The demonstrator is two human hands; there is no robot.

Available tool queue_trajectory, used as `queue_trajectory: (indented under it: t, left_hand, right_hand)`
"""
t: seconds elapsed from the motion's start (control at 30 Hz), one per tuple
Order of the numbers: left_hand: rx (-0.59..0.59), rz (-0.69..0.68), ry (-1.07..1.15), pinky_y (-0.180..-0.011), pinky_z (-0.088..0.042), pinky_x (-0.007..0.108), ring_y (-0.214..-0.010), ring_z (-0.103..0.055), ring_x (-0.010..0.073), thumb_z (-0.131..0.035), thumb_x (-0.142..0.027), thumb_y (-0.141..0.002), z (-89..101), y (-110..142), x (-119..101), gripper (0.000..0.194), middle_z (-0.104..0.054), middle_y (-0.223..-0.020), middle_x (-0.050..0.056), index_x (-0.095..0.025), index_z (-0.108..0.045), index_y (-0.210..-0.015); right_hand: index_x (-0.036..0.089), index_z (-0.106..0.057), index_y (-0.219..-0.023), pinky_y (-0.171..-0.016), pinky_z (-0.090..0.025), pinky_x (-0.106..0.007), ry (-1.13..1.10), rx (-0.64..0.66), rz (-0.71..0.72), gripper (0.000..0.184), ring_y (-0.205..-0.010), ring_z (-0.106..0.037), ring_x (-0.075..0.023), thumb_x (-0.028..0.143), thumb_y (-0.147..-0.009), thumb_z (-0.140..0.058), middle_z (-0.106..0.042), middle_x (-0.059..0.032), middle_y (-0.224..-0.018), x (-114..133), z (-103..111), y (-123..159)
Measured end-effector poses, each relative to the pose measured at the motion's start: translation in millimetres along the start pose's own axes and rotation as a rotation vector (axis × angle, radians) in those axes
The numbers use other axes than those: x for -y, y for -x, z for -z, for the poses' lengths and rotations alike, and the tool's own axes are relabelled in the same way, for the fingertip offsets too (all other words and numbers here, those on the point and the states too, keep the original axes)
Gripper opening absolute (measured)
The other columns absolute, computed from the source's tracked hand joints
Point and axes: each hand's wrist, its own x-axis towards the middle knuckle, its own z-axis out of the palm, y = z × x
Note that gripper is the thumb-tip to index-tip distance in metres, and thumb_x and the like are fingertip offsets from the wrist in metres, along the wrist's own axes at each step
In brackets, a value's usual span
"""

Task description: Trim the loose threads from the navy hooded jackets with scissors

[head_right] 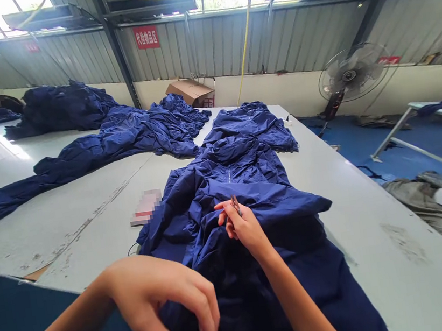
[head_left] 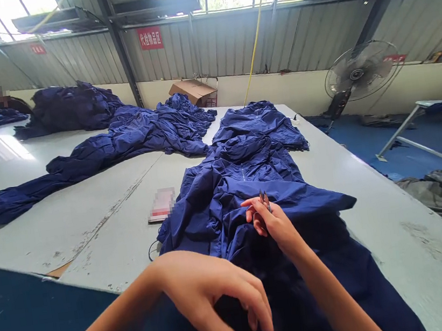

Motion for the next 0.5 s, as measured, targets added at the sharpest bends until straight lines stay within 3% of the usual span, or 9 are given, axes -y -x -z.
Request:
queue_trajectory:
  t: [0.1, 0.2, 0.3, 0.37, 0.43, 0.5]
  left_hand:
    - [0.001, -0.037, -0.062, -0.106, -0.046, 0.032, -0.122, -0.061, 0.0287, -0.056, -0.008, -0.078, 8.8, -2.5, 0.5, 0.05, -0.063, -0.134, 0.004, -0.027, -0.072, -0.121]
    - [-0.125, 0.0, -0.237, -0.106, -0.044, 0.031, -0.122, -0.06, 0.0247, -0.048, -0.006, -0.08, 15.7, -1.4, 19.5, 0.046, -0.06, -0.136, 0.006, -0.025, -0.072, -0.115]
    - [-0.434, 0.216, -0.515, -0.096, -0.046, 0.033, -0.11, -0.062, 0.0252, -0.054, -0.024, -0.088, 17.3, 2.2, 48.3, 0.027, -0.064, -0.122, 0.009, -0.022, -0.069, -0.111]
    - [-0.542, 0.408, -0.626, -0.079, -0.047, 0.032, -0.094, -0.064, 0.0255, -0.061, -0.043, -0.086, 14.6, 4.5, 65.6, 0.031, -0.067, -0.106, 0.008, -0.021, -0.066, -0.108]
    - [-0.488, 0.546, -0.616, -0.064, -0.04, 0.028, -0.077, -0.061, 0.0225, -0.065, -0.053, -0.081, 10.4, 5.0, 78.2, 0.036, -0.067, -0.089, 0.005, -0.021, -0.066, -0.098]
    - [-0.401, 0.559, -0.545, -0.057, -0.032, 0.026, -0.065, -0.054, 0.0175, -0.065, -0.047, -0.081, 7.4, 3.8, 85.7, 0.026, -0.061, -0.074, 0.0, -0.021, -0.063, -0.082]
  right_hand:
    - [0.016, -0.068, -0.095, -0.035, -0.028, -0.019, -0.011, -0.024, -0.002, 0.048, -0.041, -0.045, -0.0067, 0.062, -0.084, -0.06, -0.06, 0.0006, -0.066, 1.2, 3.6, 3.8]
    - [0.016, -0.068, -0.094, -0.035, -0.028, -0.019, -0.022, -0.046, -0.01, 0.047, -0.041, -0.044, -0.0064, 0.061, -0.085, -0.059, -0.06, 0.0006, -0.067, 0.8, 5.2, 7.2]
    - [0.016, -0.068, -0.096, -0.035, -0.029, -0.018, -0.011, -0.051, -0.01, 0.047, -0.041, -0.045, -0.0064, 0.06, -0.085, -0.059, -0.06, 0.0005, -0.068, -1.5, 7.7, 8.0]
    - [0.016, -0.069, -0.096, -0.035, -0.028, -0.019, 0.015, -0.06, -0.003, 0.047, -0.04, -0.044, -0.0058, 0.06, -0.086, -0.058, -0.061, 0.0002, -0.07, -3.9, 10.2, 7.1]
    - [0.017, -0.07, -0.095, -0.036, -0.03, -0.021, 0.065, -0.089, 0.029, 0.046, -0.04, -0.043, -0.0061, 0.06, -0.087, -0.056, -0.062, -0.0009, -0.073, -5.6, 12.5, 6.3]
    - [0.018, -0.072, -0.093, -0.045, -0.042, -0.024, 0.168, -0.122, 0.093, 0.042, -0.05, -0.053, -0.0108, 0.057, -0.089, -0.055, -0.067, -0.0035, -0.079, -4.9, 14.2, 7.1]
